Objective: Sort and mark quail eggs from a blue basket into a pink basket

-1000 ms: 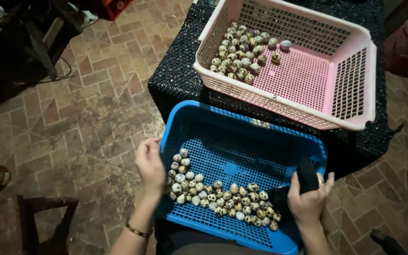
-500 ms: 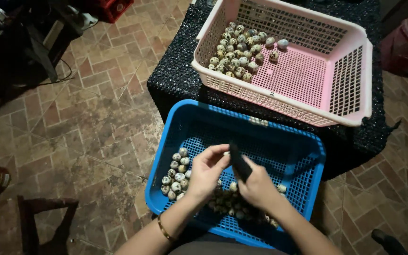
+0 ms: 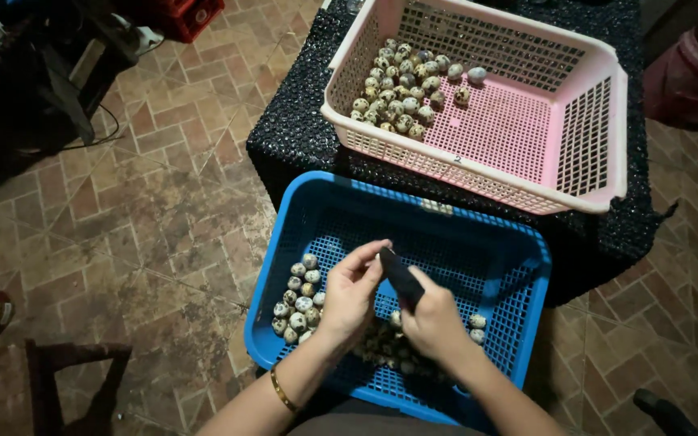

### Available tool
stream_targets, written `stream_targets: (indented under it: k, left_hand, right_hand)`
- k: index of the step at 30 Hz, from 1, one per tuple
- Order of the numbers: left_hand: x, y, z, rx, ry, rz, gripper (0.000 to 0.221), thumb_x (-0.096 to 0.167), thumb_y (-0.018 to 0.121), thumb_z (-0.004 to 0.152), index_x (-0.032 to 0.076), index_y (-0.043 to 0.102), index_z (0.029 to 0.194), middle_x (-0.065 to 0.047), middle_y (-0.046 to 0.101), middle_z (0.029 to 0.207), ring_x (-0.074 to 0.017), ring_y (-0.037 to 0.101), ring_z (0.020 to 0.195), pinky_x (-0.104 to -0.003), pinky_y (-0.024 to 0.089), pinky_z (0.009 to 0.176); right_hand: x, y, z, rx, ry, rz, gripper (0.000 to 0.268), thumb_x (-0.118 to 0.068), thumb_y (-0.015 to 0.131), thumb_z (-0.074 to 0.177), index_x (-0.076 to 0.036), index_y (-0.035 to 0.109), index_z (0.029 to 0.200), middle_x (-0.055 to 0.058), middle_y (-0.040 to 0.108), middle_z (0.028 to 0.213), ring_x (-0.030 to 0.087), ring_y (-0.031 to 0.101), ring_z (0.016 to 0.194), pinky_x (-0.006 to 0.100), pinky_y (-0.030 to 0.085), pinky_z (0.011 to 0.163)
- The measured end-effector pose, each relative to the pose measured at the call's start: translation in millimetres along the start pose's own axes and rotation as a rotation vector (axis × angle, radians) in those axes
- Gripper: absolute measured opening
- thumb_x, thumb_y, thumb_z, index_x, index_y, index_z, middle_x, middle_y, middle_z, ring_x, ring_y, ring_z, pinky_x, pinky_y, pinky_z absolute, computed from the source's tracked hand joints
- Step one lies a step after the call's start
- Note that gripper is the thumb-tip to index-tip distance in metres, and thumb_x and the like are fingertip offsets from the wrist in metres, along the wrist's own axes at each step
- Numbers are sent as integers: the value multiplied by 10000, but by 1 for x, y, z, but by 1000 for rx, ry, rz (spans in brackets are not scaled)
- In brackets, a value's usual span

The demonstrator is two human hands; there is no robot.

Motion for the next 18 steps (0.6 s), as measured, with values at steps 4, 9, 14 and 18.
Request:
stream_targets:
  k: [4, 9, 14, 18]
  left_hand:
    - [-13, 3, -3, 24, -181, -257, 380, 110, 623, 979, -5, 596, 1340, -160, 671, 1192, -207, 635, 1013, -330, 524, 889]
    - [-11, 0, 1, 94, -288, -215, 170, 120, 505, 1064, 13, 616, 1135, -230, 727, 1076, -231, 660, 995, -296, 522, 863]
    - [-12, 7, -6, -42, -314, -265, 401, -11, 699, 910, -48, 643, 1306, -135, 653, 1057, -156, 629, 856, -243, 547, 842]
    - [-17, 8, -7, -45, -376, -254, 389, 46, 631, 975, -42, 639, 1354, -114, 680, 1056, -159, 621, 905, -264, 541, 846]
  right_hand:
    - [17, -7, -1, 59, 147, -6, 328, 27, 562, 775, -72, 612, 1084, 121, 626, 794, 285, 598, 616, 356, 468, 613]
    - [12, -5, -5, 13, 85, -58, 245, 0, 555, 716, -123, 530, 927, 112, 571, 669, 354, 580, 574, 405, 443, 559]
    - [23, -9, -8, 101, 74, -92, 444, 41, 533, 745, -23, 597, 1179, 156, 660, 875, 322, 633, 618, 386, 493, 604]
    - [13, -10, -5, 45, 72, -94, 264, 23, 551, 726, -98, 555, 961, 98, 556, 718, 310, 564, 530, 400, 448, 526]
Point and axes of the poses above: each hand's wrist, its own z-axis towards the middle knuckle, its own y-axis out of the palm, x = y × z, the point moved 6 cm from there along z, towards the middle knuckle
